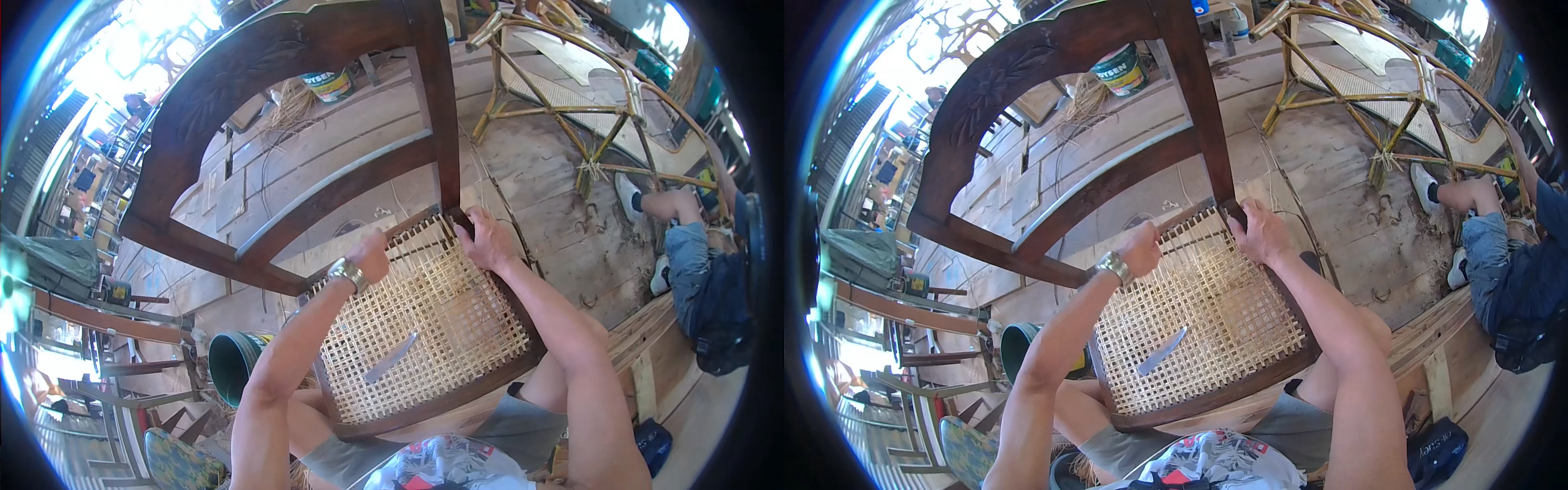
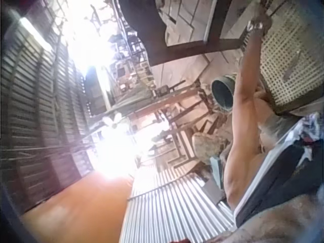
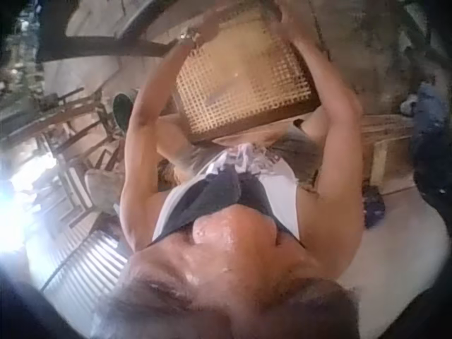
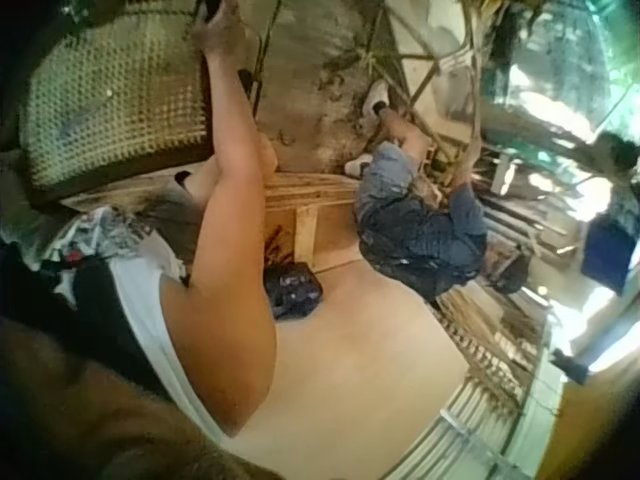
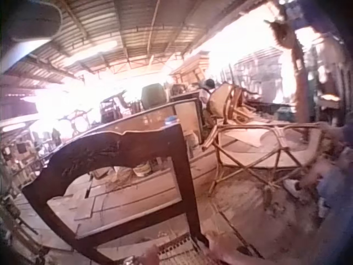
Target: Repairing a chair seat by weaving rattan or similar natural fibers into a pattern.
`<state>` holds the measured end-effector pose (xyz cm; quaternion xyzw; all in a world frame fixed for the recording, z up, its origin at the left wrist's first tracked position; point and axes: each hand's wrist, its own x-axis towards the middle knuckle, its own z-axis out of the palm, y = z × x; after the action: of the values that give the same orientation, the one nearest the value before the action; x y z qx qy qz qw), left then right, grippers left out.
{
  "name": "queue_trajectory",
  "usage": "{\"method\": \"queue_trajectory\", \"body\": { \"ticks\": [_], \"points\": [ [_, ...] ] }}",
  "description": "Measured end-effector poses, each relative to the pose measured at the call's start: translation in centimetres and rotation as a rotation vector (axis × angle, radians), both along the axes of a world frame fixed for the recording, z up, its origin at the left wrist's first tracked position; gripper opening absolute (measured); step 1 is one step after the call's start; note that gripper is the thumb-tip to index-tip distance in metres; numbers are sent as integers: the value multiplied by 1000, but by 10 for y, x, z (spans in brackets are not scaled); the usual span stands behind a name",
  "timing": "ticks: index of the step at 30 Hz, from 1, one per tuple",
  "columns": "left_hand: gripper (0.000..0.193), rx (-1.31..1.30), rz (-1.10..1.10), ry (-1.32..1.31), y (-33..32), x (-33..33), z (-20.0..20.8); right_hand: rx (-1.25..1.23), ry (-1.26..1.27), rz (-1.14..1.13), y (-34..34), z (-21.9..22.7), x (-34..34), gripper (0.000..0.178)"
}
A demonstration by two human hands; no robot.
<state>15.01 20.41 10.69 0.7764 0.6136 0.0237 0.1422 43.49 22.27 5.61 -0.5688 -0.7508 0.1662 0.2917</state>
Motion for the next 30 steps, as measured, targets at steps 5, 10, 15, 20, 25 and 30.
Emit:
{"method": "queue_trajectory", "body": {
  "ticks": [5, 10, 15, 20, 25, 30],
  "points": [
    [24, -301, 15, -363, 14, -40, -8, 24, 15, 15, 1, -3, 2, 40],
    [26, -489, 64, -1184, -4, -65, -34, 45, -1, 20, 4, -3, 0, 40],
    [35, -398, -10, -684, 2, -54, -18, 3, -11, 6, 2, 1, -2, 38],
    [24, -299, 2, -116, 15, -25, 7, -4, 13, 8, 1, 1, -1, 38],
    [16, -132, -133, 151, 16, -18, -4, -20, 7, -2, 3, -3, -4, 40],
    [12, -107, 57, -184, 4, -21, -2, -20, -41, -14, 1, 1, -2, 40]
  ]
}}
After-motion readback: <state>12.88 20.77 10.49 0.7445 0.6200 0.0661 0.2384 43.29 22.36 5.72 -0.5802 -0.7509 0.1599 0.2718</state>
